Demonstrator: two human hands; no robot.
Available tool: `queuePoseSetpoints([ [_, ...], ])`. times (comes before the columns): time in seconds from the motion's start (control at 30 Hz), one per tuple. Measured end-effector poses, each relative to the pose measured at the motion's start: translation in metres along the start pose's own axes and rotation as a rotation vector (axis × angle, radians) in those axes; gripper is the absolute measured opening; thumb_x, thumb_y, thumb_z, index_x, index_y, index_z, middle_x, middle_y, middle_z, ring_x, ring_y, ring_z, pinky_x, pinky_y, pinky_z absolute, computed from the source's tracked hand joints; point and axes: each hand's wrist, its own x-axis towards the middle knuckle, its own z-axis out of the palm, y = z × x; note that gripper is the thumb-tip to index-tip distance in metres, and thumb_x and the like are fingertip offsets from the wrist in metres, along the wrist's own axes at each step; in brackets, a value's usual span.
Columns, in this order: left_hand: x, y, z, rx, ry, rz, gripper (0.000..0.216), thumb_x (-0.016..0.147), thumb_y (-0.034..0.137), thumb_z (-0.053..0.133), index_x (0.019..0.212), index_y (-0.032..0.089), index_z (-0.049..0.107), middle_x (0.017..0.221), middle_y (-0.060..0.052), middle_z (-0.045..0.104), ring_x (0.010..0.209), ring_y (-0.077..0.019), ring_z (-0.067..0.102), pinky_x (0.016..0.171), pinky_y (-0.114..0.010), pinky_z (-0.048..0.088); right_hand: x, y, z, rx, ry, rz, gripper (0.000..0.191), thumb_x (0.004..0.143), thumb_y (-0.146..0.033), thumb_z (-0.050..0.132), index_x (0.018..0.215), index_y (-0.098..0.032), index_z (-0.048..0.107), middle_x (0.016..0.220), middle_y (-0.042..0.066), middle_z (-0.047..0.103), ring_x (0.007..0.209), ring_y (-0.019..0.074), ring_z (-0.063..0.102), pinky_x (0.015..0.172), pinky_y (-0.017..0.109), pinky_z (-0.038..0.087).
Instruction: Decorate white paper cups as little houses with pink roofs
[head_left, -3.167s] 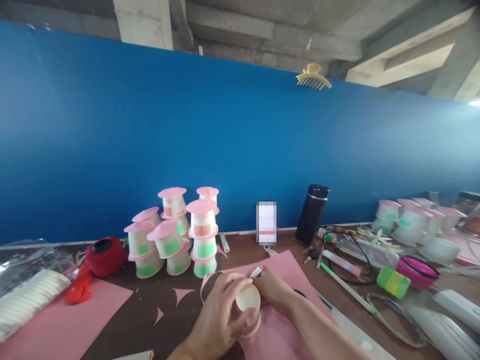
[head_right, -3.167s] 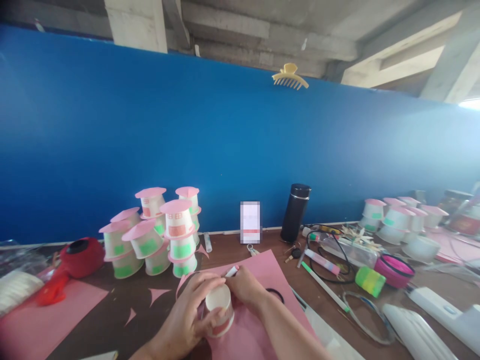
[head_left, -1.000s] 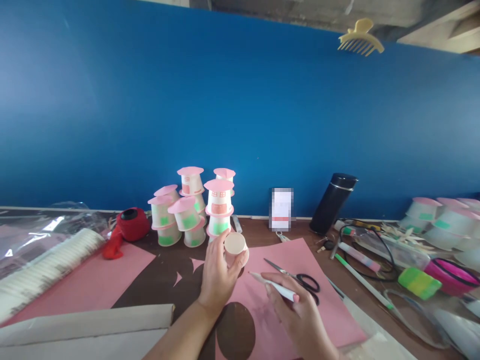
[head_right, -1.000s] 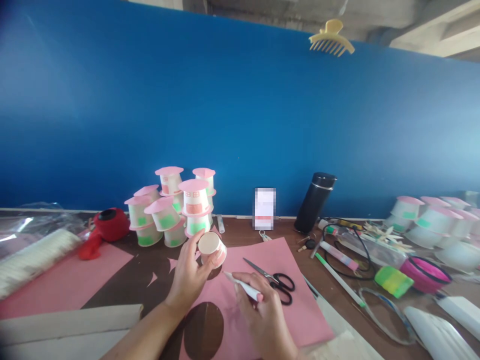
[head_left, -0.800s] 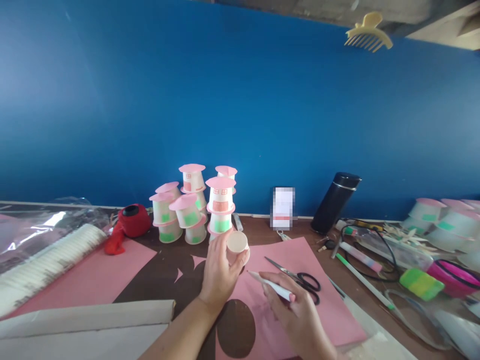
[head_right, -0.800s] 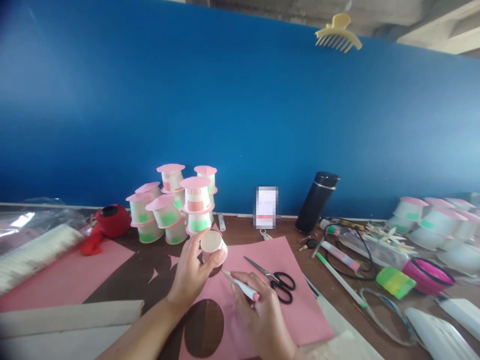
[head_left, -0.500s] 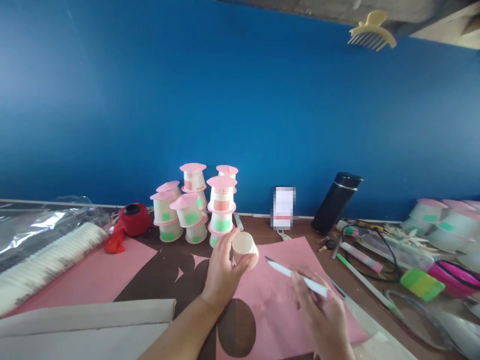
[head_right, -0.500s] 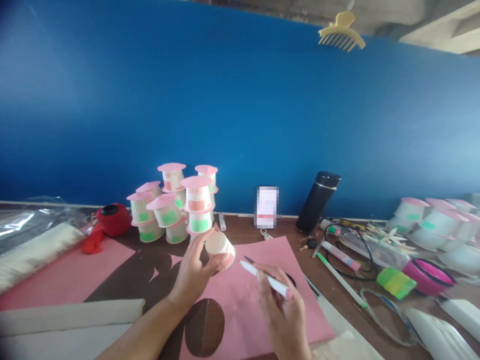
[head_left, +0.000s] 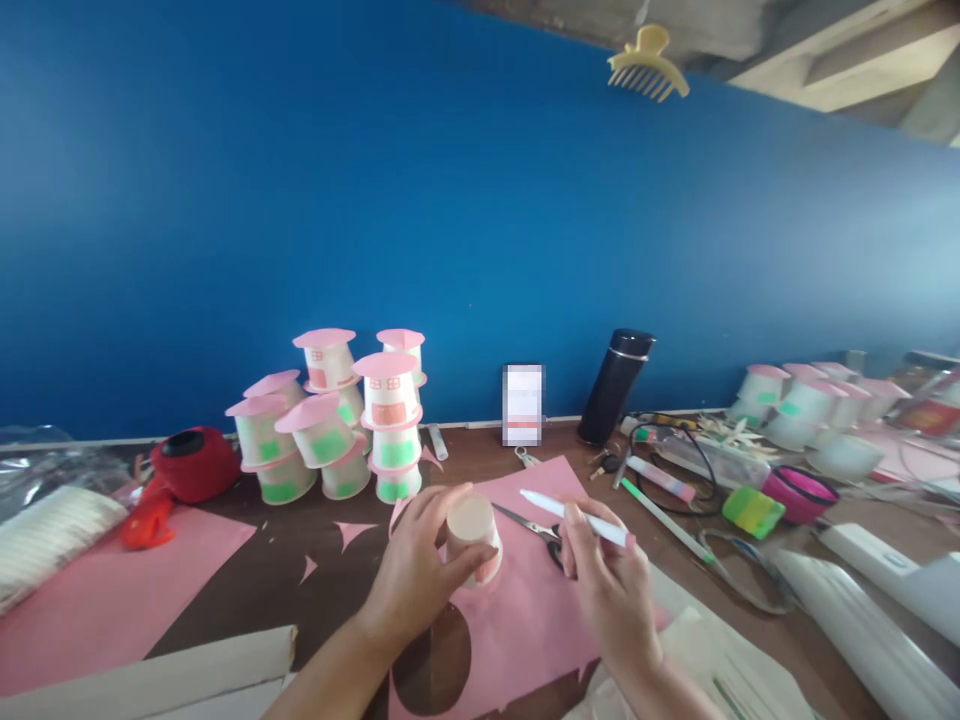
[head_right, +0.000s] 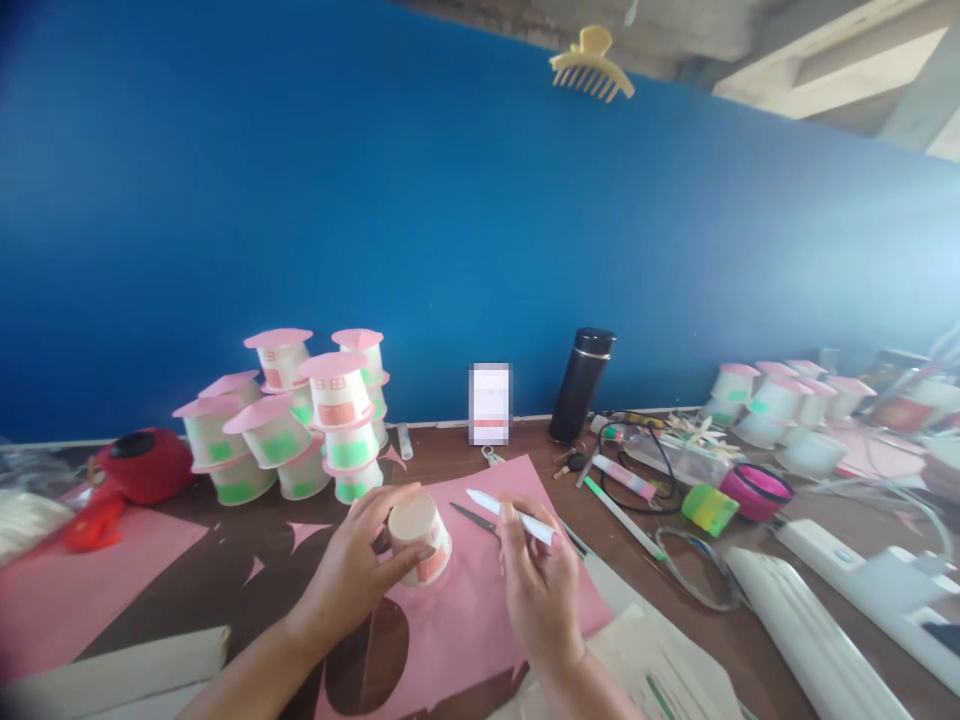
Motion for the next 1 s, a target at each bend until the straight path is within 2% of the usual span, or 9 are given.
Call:
queuePoseSetpoints([
  [0.2, 0.0, -0.007, 0.003, 0.104, -0.003, 0.101, 0.052, 0.077, 0.043, 0.068, 0.125, 0.028, 0.054, 0.123, -0.009, 0.058, 0.116, -0.0283, 0.055, 0.097, -0.048, 0.047, 0.001, -0.002, 0.0, -0.055, -0.035, 0.014, 0.032, 0.091, -0.046, 0.055, 0.096, -0.015, 0.063, 0.053, -0.005, 0.046, 0.047, 0.0107, 0.041, 0.044, 0.022, 0.035],
  [0.4, -0.002, -0.011, 0.007, 0.207, -0.017, 0.187, 0.053, 0.077, 0.05, 0.067, 0.123, 0.027, 0.055, 0.12, -0.009, 0.06, 0.114, -0.0287, 0.056, 0.097, -0.048, 0.047, 0.002, 0.0, -0.002, -0.086, -0.062, 0.005, 0.031, 0.092, -0.045, 0.053, 0.095, -0.016, 0.063, 0.056, -0.005, 0.048, 0.048, 0.0101, 0.041, 0.044, 0.022, 0.033],
  [0.57, -0.003, -0.01, 0.007, 0.253, -0.049, 0.218, 0.051, 0.079, 0.051, 0.065, 0.121, 0.024, 0.053, 0.118, -0.011, 0.06, 0.113, -0.0292, 0.055, 0.096, -0.049, 0.046, 0.002, 0.001, -0.003, -0.09, -0.077, 0.013, 0.031, 0.093, -0.043, 0.053, 0.098, -0.016, 0.066, 0.057, -0.004, 0.05, 0.048, 0.0101, 0.042, 0.044, 0.021, 0.034],
  [1.0, -0.003, -0.01, 0.007, 0.27, -0.027, 0.252, 0.049, 0.078, 0.049, 0.066, 0.119, 0.025, 0.053, 0.116, -0.01, 0.06, 0.112, -0.0293, 0.055, 0.094, -0.049, 0.047, 0.003, 0.003, -0.002, -0.058, -0.069, 0.016, 0.031, 0.091, -0.045, 0.055, 0.096, -0.016, 0.066, 0.058, -0.003, 0.05, 0.047, 0.0104, 0.045, 0.042, 0.021, 0.036],
])
